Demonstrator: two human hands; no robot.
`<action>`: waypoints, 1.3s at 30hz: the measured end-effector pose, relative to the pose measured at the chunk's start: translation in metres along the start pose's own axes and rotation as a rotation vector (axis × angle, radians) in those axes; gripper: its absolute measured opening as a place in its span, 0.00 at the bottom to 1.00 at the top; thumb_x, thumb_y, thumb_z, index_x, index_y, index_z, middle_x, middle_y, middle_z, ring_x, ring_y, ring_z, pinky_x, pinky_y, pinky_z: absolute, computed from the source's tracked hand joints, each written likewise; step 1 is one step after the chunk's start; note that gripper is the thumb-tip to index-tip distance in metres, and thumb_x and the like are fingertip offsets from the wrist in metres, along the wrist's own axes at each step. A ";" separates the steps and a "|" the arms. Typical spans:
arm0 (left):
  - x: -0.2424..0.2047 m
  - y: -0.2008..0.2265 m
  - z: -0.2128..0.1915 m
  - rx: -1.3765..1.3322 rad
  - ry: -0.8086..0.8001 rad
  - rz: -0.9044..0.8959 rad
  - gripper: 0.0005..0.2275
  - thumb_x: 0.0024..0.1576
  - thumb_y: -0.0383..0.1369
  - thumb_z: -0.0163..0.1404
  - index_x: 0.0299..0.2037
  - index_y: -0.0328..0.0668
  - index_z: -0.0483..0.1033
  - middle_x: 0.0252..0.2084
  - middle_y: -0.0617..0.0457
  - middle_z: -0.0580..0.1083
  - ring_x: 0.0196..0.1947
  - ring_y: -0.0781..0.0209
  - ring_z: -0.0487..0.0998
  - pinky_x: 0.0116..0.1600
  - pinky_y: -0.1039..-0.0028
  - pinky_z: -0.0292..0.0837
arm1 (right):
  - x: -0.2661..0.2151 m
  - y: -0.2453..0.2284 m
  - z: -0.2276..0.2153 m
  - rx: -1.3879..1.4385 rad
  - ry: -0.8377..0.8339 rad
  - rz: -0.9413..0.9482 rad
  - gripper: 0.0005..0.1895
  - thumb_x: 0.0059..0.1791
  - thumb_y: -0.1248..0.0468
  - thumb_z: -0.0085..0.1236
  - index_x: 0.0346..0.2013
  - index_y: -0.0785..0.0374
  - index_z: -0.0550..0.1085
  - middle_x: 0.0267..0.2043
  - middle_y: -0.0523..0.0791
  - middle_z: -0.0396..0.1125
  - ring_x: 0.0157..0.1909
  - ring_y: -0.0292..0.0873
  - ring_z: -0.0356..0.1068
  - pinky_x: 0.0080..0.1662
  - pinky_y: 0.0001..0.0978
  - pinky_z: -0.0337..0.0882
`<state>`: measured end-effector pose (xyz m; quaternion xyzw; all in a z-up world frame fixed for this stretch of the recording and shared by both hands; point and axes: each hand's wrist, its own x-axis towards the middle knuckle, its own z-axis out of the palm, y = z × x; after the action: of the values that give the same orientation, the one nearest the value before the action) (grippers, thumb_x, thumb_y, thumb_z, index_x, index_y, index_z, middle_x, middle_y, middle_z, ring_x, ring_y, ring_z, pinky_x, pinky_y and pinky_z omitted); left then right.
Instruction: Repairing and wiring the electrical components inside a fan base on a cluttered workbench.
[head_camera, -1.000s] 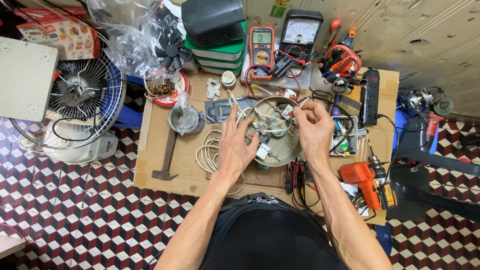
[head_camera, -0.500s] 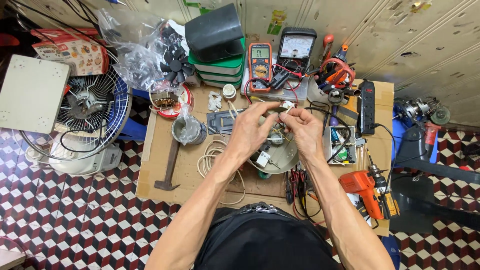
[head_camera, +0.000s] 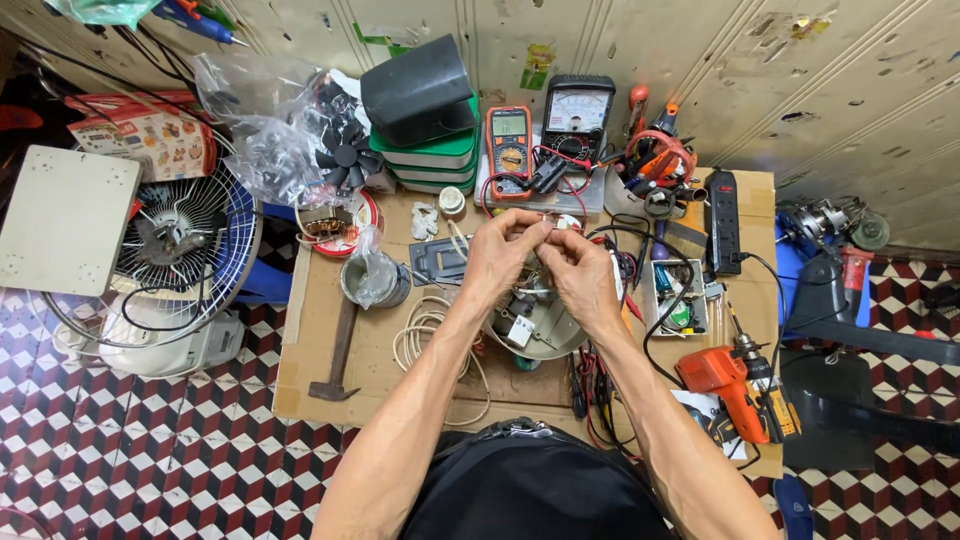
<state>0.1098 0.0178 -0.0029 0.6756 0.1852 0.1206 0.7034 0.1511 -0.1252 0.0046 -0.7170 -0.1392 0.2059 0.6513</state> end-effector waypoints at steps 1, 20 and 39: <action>0.001 0.000 0.001 -0.001 -0.003 -0.001 0.12 0.57 0.35 0.59 0.43 0.32 0.81 0.35 0.55 0.80 0.34 0.72 0.77 0.39 0.81 0.73 | 0.000 -0.001 0.000 -0.001 0.003 0.002 0.09 0.52 0.65 0.59 0.43 0.67 0.80 0.25 0.35 0.66 0.25 0.27 0.59 0.28 0.21 0.59; -0.011 0.016 -0.015 -0.151 0.127 -0.165 0.12 0.59 0.35 0.56 0.47 0.35 0.77 0.36 0.56 0.80 0.33 0.72 0.78 0.34 0.81 0.73 | -0.010 0.003 -0.006 0.239 0.086 0.164 0.09 0.52 0.67 0.59 0.45 0.68 0.75 0.34 0.44 0.75 0.27 0.31 0.66 0.31 0.20 0.64; -0.011 0.015 0.017 -0.022 -0.167 0.008 0.12 0.60 0.36 0.56 0.48 0.35 0.81 0.39 0.57 0.80 0.39 0.71 0.78 0.44 0.79 0.75 | -0.004 0.020 -0.024 0.190 0.002 0.080 0.10 0.54 0.66 0.56 0.47 0.68 0.77 0.34 0.40 0.72 0.33 0.30 0.69 0.36 0.22 0.66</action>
<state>0.1083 -0.0010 0.0130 0.6761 0.1220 0.0685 0.7234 0.1574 -0.1504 -0.0132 -0.6572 -0.0895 0.2434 0.7077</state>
